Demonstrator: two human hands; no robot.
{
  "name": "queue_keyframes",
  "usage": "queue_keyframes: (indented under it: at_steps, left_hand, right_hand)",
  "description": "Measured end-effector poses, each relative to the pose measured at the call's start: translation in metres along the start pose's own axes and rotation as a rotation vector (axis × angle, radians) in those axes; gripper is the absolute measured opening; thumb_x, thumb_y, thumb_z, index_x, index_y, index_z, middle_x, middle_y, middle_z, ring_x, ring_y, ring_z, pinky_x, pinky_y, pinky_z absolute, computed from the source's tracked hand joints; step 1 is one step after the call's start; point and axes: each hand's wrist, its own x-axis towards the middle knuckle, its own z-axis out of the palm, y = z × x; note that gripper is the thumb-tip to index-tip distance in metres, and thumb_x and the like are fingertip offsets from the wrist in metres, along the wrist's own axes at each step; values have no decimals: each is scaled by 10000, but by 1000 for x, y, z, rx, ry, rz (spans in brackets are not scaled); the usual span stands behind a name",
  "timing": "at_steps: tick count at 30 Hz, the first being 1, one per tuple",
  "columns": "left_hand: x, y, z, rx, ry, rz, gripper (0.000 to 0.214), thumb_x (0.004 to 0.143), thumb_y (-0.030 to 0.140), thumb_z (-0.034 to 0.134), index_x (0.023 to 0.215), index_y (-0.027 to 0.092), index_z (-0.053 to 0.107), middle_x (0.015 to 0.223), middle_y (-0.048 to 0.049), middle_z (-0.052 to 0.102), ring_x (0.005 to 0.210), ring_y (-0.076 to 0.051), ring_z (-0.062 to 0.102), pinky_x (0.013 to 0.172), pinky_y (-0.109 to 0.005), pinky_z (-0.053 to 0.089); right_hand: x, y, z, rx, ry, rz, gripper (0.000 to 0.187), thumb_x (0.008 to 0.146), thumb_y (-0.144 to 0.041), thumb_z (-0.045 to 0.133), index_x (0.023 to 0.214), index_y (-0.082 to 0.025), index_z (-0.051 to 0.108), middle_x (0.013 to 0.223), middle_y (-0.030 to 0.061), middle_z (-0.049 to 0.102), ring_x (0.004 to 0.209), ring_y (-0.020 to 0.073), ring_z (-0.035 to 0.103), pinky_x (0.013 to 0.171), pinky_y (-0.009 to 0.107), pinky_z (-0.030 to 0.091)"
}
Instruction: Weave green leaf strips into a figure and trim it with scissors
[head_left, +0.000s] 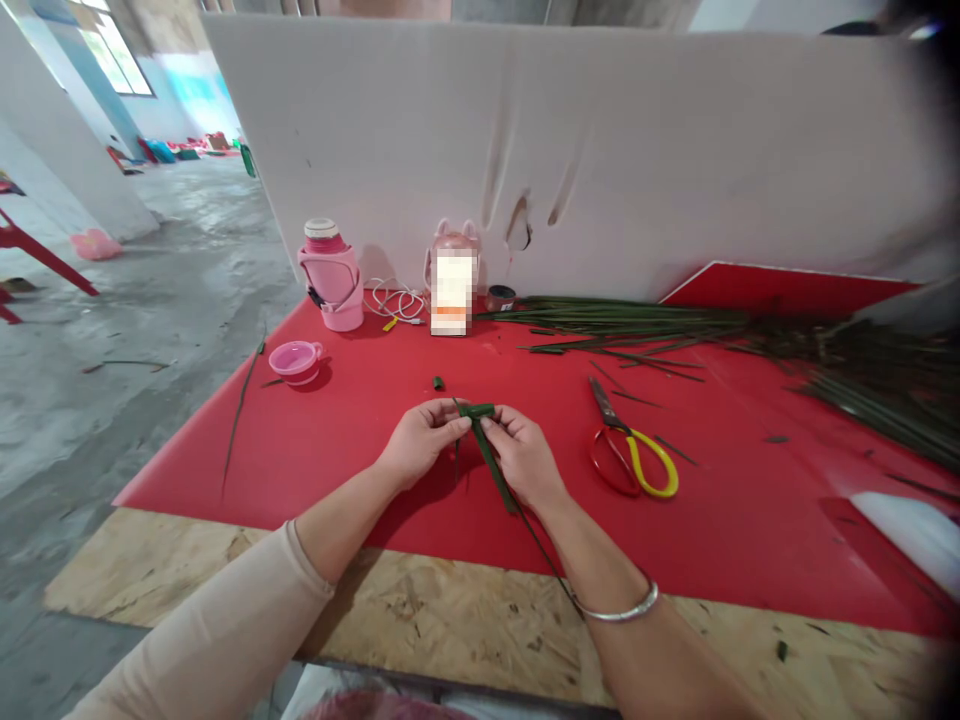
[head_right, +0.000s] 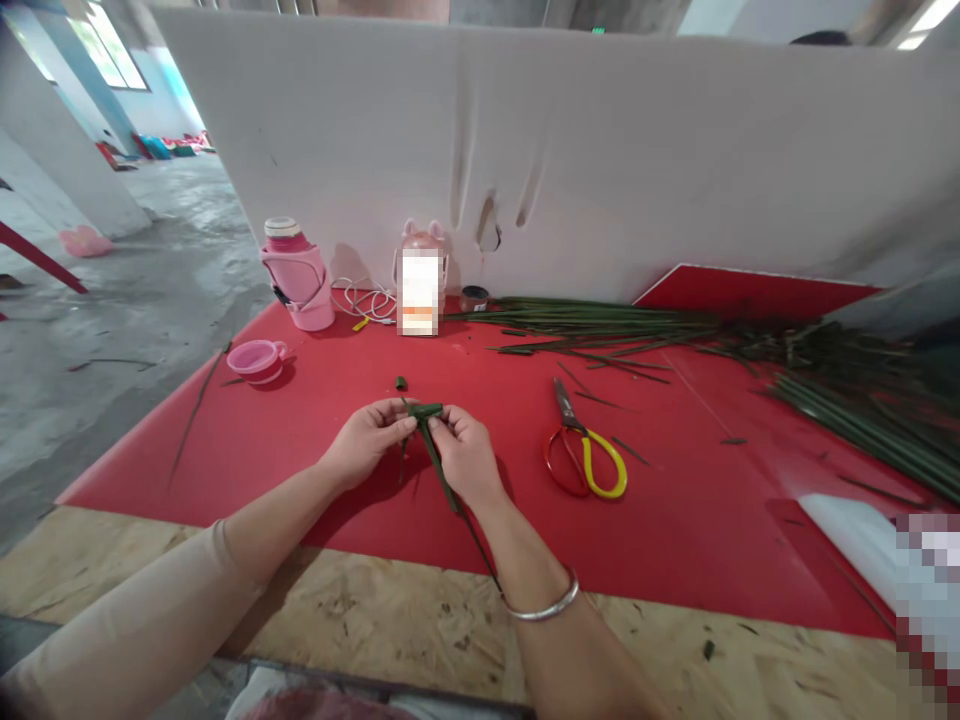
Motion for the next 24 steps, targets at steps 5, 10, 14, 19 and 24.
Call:
queue_keyframes:
  at_steps: [5,10,14,19,24]
  left_hand:
    - [-2,2,-4,123,25,-27,277,645,353,731,751,107,659,581,5,567,493,-51,442,498,-194,313]
    - [0,-2,-8,119,-39,-27,278,654,366,718,730,104,663,539,14,513,484,-55,409,488,-201,279]
    - [3,-5,-11,62,-46,-15,297,650,353,725,797,96,693,600,-6,551,514,-53,412,521,-202,304]
    - [3,-6,-11,15,-48,0,313,653,346,729,847,101,701,657,-21,591,539,-48,434,545,-191,327]
    - [4,-6,-9,-34,-22,-11,301,673,382,707,836,131,679,663,-10,592,567,-66,497,568,-192,376]
  right_hand:
    - [-3,-4,-2,32,-36,-7,203,689,-301,658,831,-158,636,755,14,665,719,139,588,718,271,442]
    - [1,-2,-4,-43,-23,28,175,678,-302,660,769,-152,652,683,1,650,624,122,546,638,262,427]
    - [8,5,-1,51,-22,61,190,637,-310,685,748,-157,658,671,-7,652,597,112,532,592,245,410]
    - [8,7,3,245,-34,157,217,572,-298,747,714,-169,644,576,-36,589,492,69,455,456,193,330]
    - [1,0,-2,401,-110,257,245,582,-304,747,742,-168,620,482,-84,428,385,22,242,356,163,156]
